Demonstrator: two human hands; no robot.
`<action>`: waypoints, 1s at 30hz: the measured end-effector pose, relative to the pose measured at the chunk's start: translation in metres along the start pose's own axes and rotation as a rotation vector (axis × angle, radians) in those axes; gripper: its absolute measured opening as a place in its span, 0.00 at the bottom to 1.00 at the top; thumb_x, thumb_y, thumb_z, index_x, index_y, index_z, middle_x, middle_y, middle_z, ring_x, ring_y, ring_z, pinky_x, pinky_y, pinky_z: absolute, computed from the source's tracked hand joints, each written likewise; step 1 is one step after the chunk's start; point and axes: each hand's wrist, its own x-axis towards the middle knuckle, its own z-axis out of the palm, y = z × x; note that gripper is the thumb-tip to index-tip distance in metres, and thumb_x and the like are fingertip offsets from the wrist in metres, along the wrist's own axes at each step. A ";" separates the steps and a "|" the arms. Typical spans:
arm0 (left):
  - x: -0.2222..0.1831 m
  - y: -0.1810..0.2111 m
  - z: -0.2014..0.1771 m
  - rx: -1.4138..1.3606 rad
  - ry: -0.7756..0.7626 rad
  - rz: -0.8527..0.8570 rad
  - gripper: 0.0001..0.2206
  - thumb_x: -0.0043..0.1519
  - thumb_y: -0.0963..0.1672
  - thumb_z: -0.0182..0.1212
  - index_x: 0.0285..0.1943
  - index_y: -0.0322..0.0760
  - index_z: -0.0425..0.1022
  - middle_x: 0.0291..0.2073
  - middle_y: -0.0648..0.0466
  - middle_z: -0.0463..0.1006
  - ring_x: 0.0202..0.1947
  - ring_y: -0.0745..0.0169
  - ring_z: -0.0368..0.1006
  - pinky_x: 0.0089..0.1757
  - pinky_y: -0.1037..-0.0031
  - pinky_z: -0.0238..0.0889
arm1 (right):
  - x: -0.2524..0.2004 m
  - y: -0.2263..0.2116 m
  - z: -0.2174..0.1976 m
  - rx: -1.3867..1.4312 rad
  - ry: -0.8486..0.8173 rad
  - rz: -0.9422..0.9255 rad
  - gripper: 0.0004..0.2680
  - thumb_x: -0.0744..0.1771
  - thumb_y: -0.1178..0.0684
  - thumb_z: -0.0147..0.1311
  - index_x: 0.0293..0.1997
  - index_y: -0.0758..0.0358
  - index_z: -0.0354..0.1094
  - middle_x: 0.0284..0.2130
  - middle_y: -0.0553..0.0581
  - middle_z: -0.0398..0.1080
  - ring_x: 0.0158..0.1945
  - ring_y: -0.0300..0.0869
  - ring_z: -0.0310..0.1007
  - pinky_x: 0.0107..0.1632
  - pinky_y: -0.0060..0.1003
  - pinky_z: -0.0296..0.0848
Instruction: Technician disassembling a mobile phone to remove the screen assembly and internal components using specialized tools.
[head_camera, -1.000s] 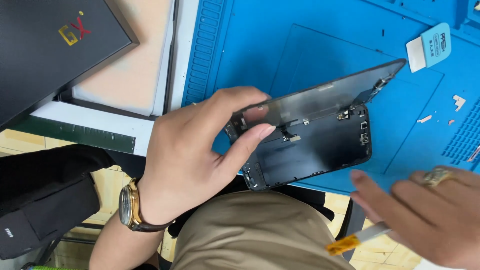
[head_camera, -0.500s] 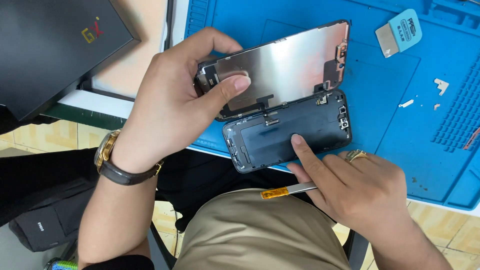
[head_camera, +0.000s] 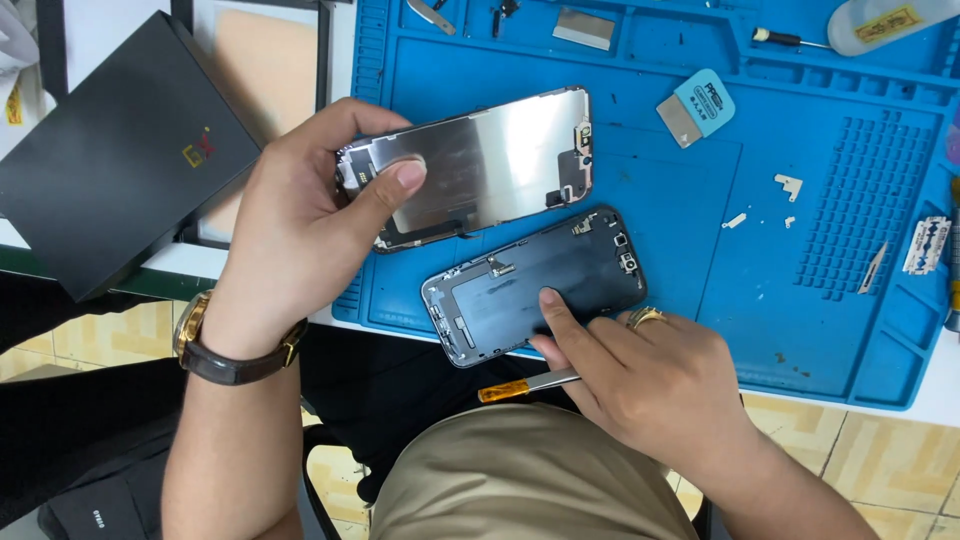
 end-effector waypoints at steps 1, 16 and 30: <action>0.000 0.001 -0.003 -0.037 0.026 -0.013 0.11 0.69 0.50 0.61 0.55 0.44 0.75 0.26 0.64 0.67 0.19 0.75 0.51 0.23 0.77 0.46 | 0.000 0.000 0.000 0.005 -0.008 0.003 0.14 0.69 0.42 0.62 0.56 0.58 0.79 0.17 0.44 0.62 0.17 0.37 0.54 0.20 0.35 0.54; -0.026 -0.029 0.021 -1.367 0.186 0.053 0.16 0.67 0.39 0.65 0.61 0.38 0.66 0.40 0.50 0.81 0.34 0.66 0.80 0.36 0.71 0.80 | 0.004 -0.007 -0.001 0.006 0.043 0.064 0.11 0.69 0.43 0.61 0.52 0.55 0.79 0.17 0.42 0.65 0.17 0.40 0.59 0.21 0.37 0.59; -0.024 -0.011 0.043 -1.166 0.219 -0.026 0.32 0.59 0.45 0.70 0.72 0.35 0.60 0.46 0.58 0.79 0.46 0.67 0.78 0.40 0.79 0.72 | -0.004 -0.013 0.003 -0.075 -0.037 0.102 0.14 0.67 0.40 0.62 0.57 0.50 0.78 0.19 0.40 0.72 0.16 0.37 0.61 0.21 0.35 0.59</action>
